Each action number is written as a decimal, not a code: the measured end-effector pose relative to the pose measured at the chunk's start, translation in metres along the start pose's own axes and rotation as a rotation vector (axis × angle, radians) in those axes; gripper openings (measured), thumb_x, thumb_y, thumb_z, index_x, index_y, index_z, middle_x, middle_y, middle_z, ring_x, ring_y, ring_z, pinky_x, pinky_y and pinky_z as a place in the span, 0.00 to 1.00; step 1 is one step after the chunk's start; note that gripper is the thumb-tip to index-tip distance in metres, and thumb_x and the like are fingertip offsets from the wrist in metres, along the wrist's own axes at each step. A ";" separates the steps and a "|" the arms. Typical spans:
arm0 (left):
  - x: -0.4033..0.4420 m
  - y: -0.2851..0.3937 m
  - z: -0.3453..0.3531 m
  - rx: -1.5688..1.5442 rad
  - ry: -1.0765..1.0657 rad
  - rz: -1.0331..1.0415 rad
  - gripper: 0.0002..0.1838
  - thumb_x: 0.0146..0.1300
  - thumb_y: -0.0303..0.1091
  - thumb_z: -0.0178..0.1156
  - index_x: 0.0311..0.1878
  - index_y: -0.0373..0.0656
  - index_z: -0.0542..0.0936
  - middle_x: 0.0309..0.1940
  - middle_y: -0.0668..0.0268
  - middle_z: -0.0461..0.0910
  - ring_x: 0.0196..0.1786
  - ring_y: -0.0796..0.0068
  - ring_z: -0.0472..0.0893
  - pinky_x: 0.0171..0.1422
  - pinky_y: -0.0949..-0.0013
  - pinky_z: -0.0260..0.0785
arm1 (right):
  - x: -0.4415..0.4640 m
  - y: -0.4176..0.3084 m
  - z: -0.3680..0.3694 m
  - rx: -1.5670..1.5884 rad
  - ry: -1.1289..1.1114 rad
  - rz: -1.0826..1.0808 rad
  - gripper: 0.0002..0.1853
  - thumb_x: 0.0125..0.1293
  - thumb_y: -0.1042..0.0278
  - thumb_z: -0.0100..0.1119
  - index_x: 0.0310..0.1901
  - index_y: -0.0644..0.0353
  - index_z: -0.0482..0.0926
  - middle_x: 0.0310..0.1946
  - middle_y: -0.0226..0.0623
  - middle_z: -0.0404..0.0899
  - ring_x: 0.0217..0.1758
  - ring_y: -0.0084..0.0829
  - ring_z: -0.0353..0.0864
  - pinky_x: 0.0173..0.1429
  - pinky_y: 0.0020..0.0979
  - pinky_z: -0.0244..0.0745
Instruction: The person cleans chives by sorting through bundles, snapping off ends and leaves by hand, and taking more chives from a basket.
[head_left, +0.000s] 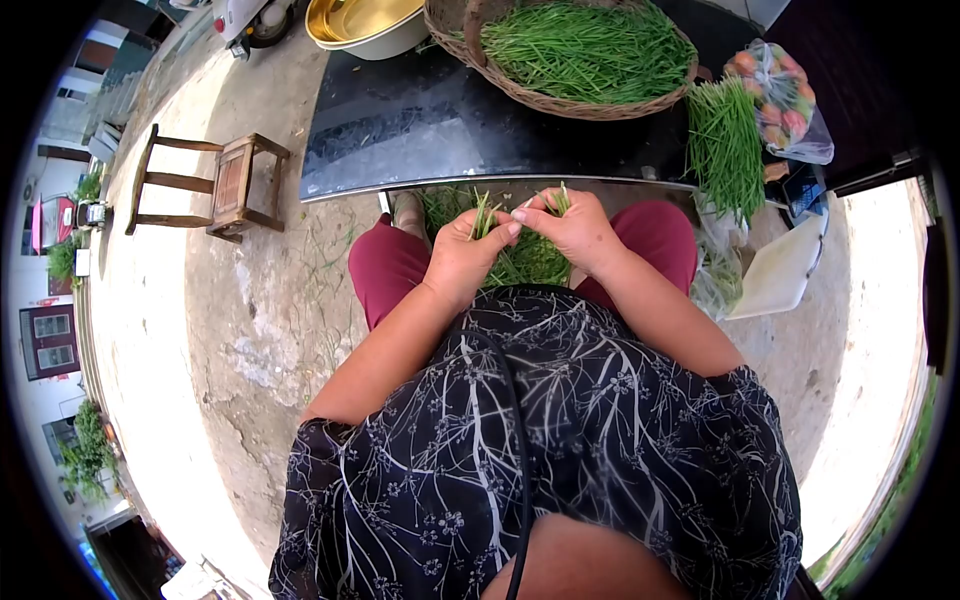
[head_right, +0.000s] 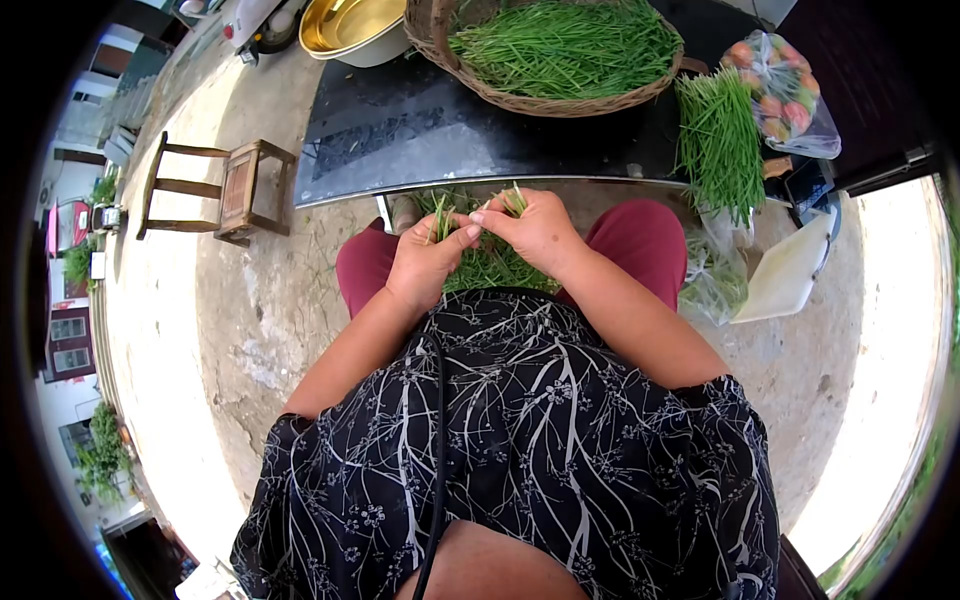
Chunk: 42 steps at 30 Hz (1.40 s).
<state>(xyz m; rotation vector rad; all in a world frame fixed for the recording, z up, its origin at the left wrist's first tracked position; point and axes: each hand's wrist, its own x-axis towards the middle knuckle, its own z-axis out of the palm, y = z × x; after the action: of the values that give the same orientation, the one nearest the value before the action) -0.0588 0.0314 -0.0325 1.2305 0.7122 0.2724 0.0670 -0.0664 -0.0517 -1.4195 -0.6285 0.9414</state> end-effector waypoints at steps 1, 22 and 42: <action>0.000 0.003 -0.001 0.020 -0.024 -0.023 0.06 0.56 0.31 0.61 0.35 0.42 0.76 0.23 0.70 0.75 0.18 0.88 0.62 0.21 0.84 0.53 | 0.000 -0.001 0.000 -0.001 -0.002 0.002 0.05 0.55 0.72 0.61 0.28 0.63 0.77 0.23 0.25 0.75 0.28 0.15 0.69 0.33 0.19 0.66; 0.004 0.006 -0.014 -0.165 -0.208 -0.188 0.06 0.58 0.33 0.58 0.34 0.40 0.76 0.22 0.69 0.74 0.17 0.86 0.61 0.20 0.83 0.50 | -0.001 -0.008 -0.015 -0.117 -0.157 0.013 0.09 0.56 0.67 0.60 0.35 0.63 0.80 0.26 0.29 0.76 0.29 0.17 0.70 0.36 0.21 0.67; 0.016 -0.004 -0.033 -0.137 -0.248 -0.319 0.07 0.61 0.31 0.52 0.37 0.38 0.74 0.21 0.72 0.69 0.16 0.85 0.57 0.20 0.82 0.47 | -0.004 -0.039 -0.052 0.407 0.298 -0.298 0.12 0.67 0.64 0.45 0.41 0.64 0.73 0.25 0.28 0.71 0.16 0.11 0.55 0.21 0.15 0.51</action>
<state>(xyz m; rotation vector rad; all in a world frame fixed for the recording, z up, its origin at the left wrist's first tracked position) -0.0676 0.0639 -0.0469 0.9819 0.6514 -0.0932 0.1152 -0.0938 -0.0175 -1.0378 -0.3831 0.5660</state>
